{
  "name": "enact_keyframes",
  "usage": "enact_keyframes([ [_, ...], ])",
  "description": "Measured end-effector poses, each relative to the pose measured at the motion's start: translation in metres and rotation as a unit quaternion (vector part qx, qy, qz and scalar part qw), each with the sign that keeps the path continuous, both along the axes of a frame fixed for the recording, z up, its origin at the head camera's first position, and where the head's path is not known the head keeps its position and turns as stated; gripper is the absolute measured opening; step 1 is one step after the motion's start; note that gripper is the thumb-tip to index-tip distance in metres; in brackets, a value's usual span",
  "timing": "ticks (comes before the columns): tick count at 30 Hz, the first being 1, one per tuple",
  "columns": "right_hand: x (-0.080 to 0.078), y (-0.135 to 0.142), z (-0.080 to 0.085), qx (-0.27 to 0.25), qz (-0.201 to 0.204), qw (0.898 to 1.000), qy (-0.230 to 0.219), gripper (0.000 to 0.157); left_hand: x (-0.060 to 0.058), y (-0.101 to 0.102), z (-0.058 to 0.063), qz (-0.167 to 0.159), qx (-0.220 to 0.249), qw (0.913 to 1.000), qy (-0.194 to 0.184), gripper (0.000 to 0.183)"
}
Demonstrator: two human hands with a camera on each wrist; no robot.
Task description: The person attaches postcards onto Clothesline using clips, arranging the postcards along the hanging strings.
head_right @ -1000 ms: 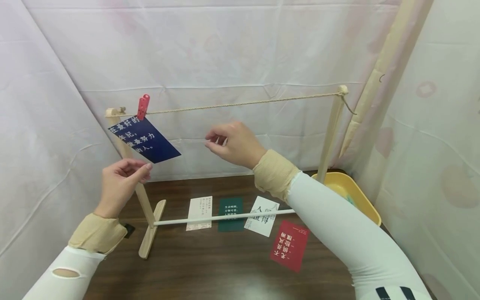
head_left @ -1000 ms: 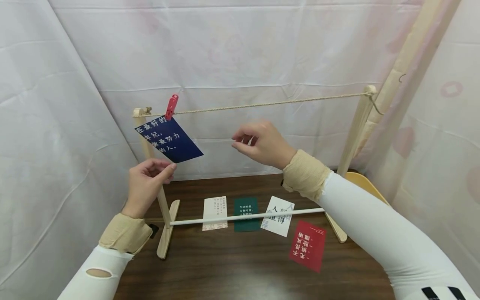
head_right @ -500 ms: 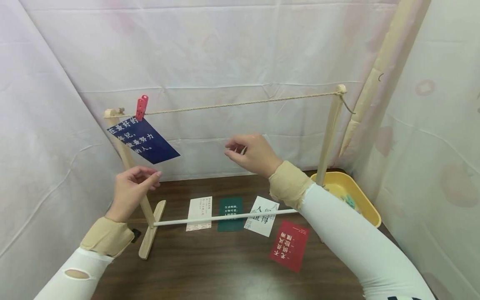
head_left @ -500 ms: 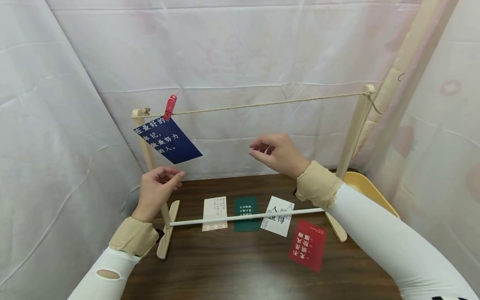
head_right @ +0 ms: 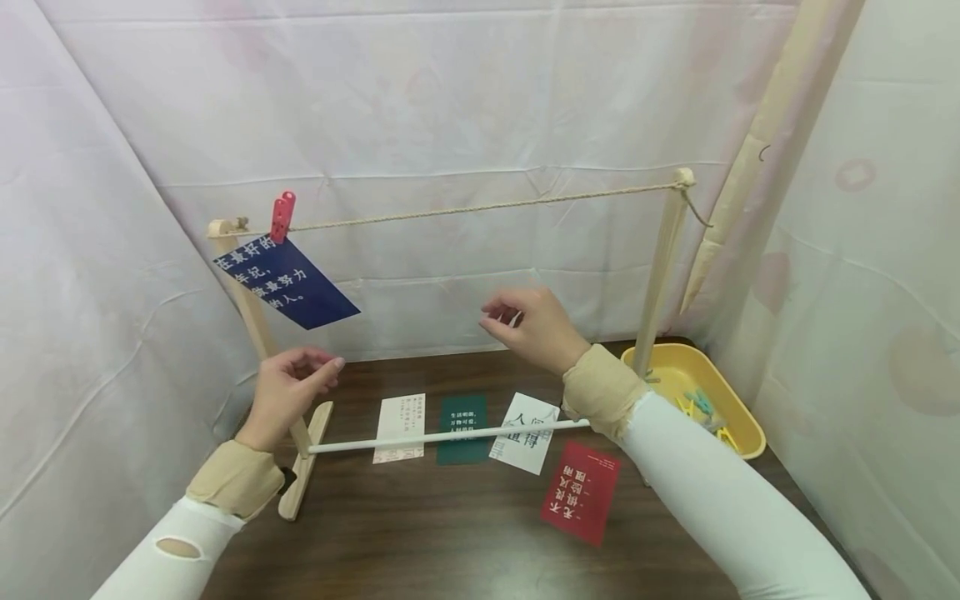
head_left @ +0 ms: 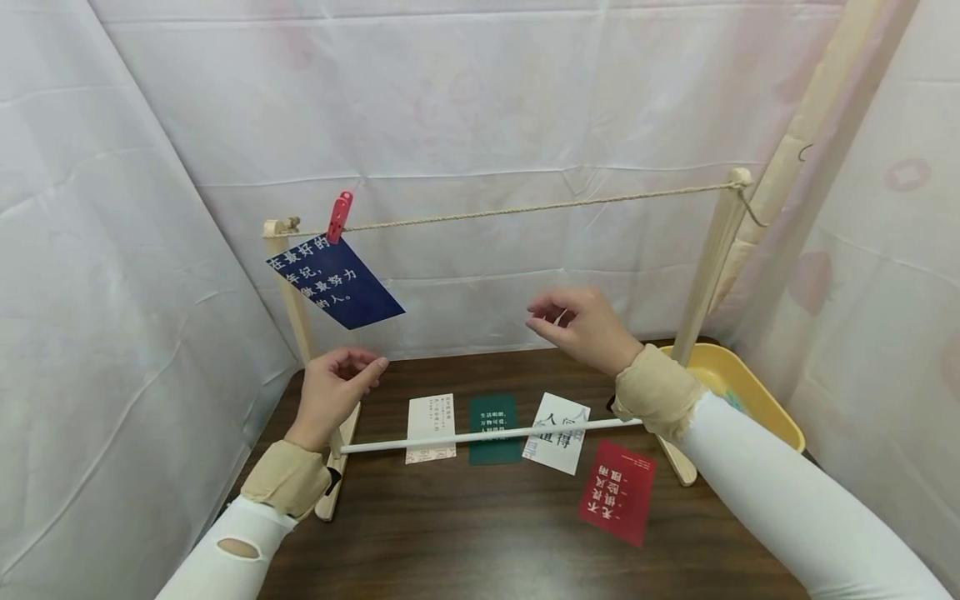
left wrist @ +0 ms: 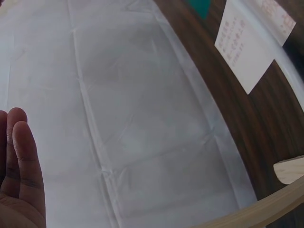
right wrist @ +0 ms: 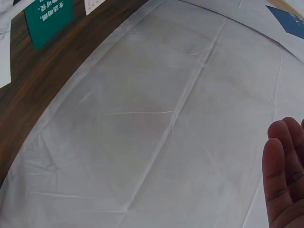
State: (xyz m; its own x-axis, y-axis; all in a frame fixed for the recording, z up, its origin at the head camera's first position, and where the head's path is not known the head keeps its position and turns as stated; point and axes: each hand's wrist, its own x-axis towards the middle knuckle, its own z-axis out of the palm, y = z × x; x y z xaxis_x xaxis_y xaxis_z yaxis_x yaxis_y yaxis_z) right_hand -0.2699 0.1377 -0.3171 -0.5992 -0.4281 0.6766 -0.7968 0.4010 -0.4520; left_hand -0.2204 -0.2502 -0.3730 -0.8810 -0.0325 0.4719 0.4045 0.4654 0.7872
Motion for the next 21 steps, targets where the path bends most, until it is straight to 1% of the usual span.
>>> enact_keyframes([
  [5, 0.001, 0.009, -0.015, -0.010, -0.007, 1.000, -0.011, 0.007, -0.003, 0.002, -0.010, -0.001, -0.005, 0.9999, -0.010, 0.015],
  [8, 0.001, 0.014, -0.024, -0.016, -0.018, 0.999, -0.025, 0.007, -0.004, 0.003, -0.017, 0.004, -0.020, 0.9996, -0.018, 0.016],
  [12, 0.002, 0.021, -0.034, -0.022, -0.025, 0.998, -0.044, 0.007, -0.006, 0.005, -0.024, 0.012, -0.052, 0.9983, -0.023, 0.017],
  [16, 0.002, 0.028, -0.040, -0.028, -0.032, 0.998, -0.049, 0.008, -0.009, 0.006, -0.031, 0.010, -0.076, 0.9968, -0.023, 0.017],
  [21, 0.004, 0.034, -0.047, -0.031, -0.040, 0.997, -0.051, 0.009, -0.012, 0.008, -0.040, 0.001, -0.087, 0.9958, -0.028, 0.015],
])
